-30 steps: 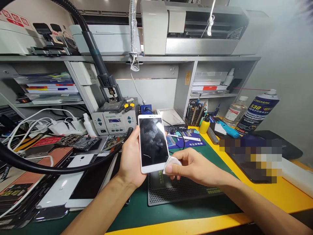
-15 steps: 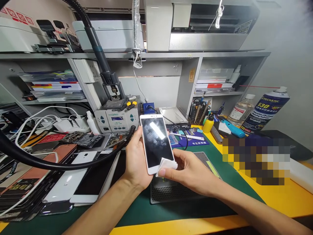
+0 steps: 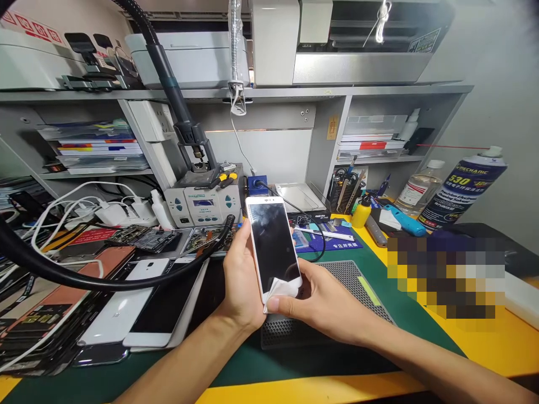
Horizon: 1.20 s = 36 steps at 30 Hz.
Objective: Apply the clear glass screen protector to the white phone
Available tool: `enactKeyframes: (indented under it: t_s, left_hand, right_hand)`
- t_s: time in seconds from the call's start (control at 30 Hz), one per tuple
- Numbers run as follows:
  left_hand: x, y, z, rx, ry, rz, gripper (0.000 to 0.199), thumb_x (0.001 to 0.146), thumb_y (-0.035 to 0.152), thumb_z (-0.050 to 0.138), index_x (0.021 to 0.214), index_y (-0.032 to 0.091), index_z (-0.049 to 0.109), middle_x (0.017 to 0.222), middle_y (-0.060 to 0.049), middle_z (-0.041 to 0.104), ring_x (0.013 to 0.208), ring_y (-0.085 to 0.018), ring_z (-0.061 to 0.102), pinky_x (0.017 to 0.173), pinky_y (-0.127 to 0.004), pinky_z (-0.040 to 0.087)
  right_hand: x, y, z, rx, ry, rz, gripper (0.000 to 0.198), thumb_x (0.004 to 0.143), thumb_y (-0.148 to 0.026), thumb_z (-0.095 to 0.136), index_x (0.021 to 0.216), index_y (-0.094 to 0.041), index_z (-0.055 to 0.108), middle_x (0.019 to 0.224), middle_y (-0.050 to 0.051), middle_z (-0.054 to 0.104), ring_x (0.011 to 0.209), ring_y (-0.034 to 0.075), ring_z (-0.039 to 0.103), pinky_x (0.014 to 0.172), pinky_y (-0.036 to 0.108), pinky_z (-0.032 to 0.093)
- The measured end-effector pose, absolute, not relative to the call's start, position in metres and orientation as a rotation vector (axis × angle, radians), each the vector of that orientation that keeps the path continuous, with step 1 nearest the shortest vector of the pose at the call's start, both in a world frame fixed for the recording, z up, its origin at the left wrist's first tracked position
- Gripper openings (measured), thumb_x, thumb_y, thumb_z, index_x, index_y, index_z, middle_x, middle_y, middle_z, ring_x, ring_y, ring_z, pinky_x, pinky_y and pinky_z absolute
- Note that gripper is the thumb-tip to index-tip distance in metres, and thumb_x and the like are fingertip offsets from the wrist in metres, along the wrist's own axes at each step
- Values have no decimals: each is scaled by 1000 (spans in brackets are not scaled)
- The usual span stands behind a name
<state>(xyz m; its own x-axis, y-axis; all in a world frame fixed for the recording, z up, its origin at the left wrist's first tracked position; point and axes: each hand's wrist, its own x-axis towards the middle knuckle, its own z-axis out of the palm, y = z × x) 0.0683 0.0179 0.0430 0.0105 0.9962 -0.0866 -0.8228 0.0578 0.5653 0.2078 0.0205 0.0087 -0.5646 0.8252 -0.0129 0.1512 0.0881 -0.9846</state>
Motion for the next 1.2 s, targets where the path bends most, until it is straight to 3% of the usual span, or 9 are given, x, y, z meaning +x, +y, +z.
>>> enactKeyframes:
  t_s: [0.23,0.47,0.7,0.87,1.03,1.2]
  left_hand:
    - [69,15,43,399,658,1413,53,99,54,45,115,11,73,97,-14,76,91,-28,74,85,-41,60]
    - [70,12,42,497,694,1412,55,99,55,44,111,10,73,93,-14,76,88,-27,74,85,-38,61]
    - [71,10,41,552,714,1413,56,99,54,42,112,10,73,95,-14,76,90,-28,74,87,-39,60]
    - [73,7,38,628,556,1385,58,101,55,38,124,11,68,100,-15,76,95,-29,74,90,-42,59]
    - [74,6,32,715,485,1387,62,98,62,44,136,16,61,107,-14,75,97,-29,73,90,-43,58]
    - [76,1,28,787,524,1350,67,95,69,46,139,20,59,109,-13,75,99,-29,73,89,-43,59]
  right_hand:
    - [209,20,7,-1022,-1827,1465,50,76,-44,86,117,-24,66,106,0,75,92,21,68,80,31,53]
    - [208,20,9,-1036,-1823,1501,38,76,-43,86,101,-21,68,92,-2,75,80,16,65,70,26,50]
    - [207,20,11,-1035,-1798,1523,40,75,-43,87,104,-22,69,95,-2,76,85,18,66,72,27,50]
    - [207,21,14,-990,-1769,1523,45,75,-42,86,112,-22,69,99,-1,75,86,17,65,76,27,50]
    - [209,22,15,-1036,-1734,1472,46,73,-45,87,106,-19,68,98,1,75,87,19,66,75,28,50]
    - [211,24,12,-1133,-1661,1322,63,67,-48,90,115,-19,62,109,4,71,99,23,66,84,34,51]
